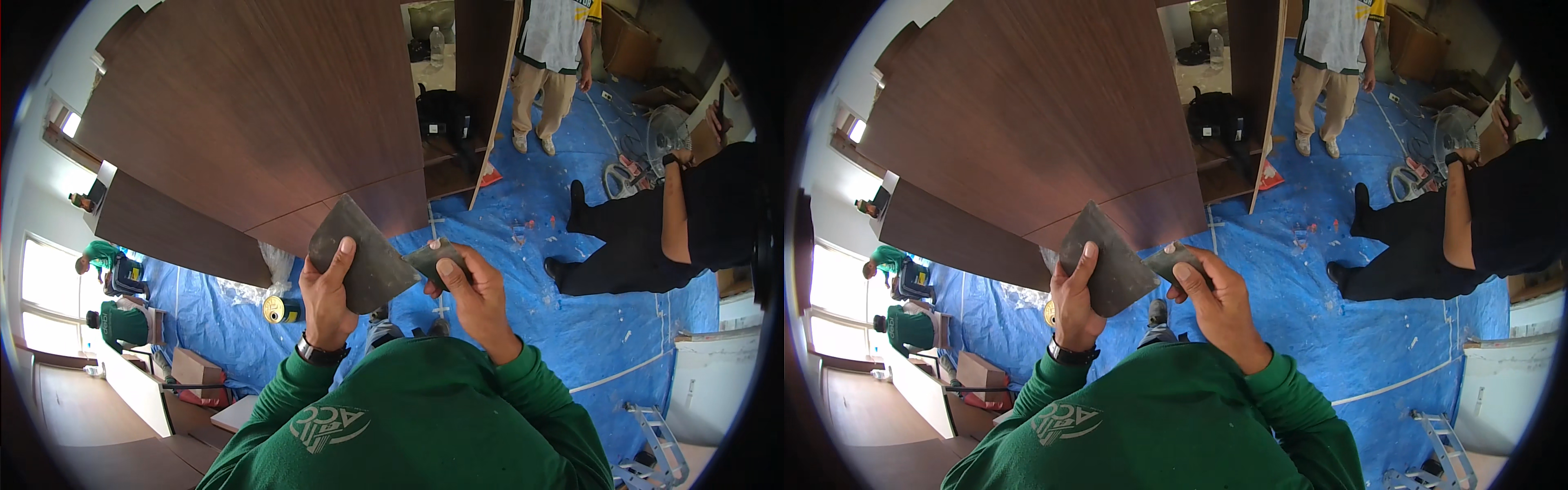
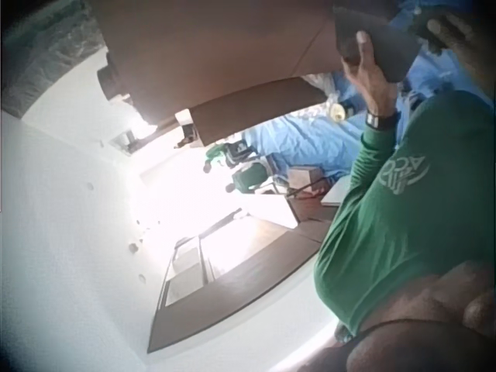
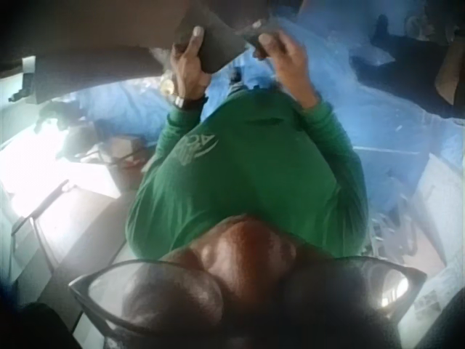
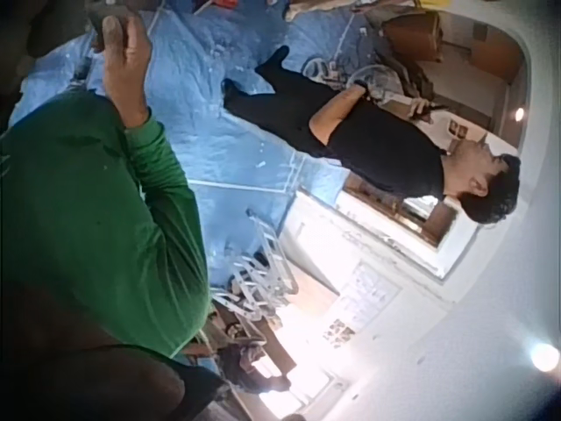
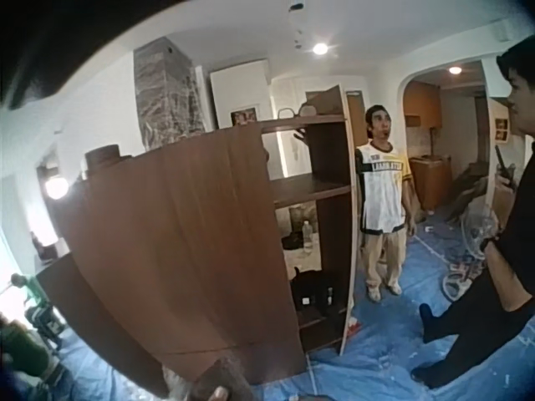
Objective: The person applies putty to a scraper and then spreads the putty onto the edges of a wooden cabinet panel.
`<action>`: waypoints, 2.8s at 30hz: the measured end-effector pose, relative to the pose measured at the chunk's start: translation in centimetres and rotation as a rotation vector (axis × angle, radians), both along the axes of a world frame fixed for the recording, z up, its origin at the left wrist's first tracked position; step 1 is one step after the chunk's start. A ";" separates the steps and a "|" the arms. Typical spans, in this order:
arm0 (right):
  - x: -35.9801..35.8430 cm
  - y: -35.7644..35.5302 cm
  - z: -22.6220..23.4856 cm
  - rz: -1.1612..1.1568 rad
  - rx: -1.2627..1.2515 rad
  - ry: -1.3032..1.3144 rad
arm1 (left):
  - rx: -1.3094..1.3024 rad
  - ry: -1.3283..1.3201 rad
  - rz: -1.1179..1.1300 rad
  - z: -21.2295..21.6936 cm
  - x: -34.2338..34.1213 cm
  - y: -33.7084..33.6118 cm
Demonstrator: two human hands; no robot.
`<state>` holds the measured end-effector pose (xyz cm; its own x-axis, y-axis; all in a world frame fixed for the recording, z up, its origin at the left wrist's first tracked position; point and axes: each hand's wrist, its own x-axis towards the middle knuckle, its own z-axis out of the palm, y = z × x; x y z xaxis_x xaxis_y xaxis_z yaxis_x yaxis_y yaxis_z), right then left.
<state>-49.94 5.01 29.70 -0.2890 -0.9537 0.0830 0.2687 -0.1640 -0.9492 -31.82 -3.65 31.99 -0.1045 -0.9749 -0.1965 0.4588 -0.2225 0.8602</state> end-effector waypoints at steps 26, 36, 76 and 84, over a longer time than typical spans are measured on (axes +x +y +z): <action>-1.6 1.7 0.7 0.170 -0.229 0.647 | -0.475 -0.124 0.179 -0.7 -1.6 2.6; -2.3 2.0 1.5 0.121 -0.316 0.862 | -0.420 -0.070 0.186 -0.5 -1.6 2.8; -6.0 2.9 -1.0 0.237 -0.334 0.481 | 0.414 0.270 -0.488 -0.4 -2.2 0.4; -3.7 1.0 -4.3 0.520 -0.106 -0.961 | 0.242 0.253 -0.296 0.6 -5.2 -1.6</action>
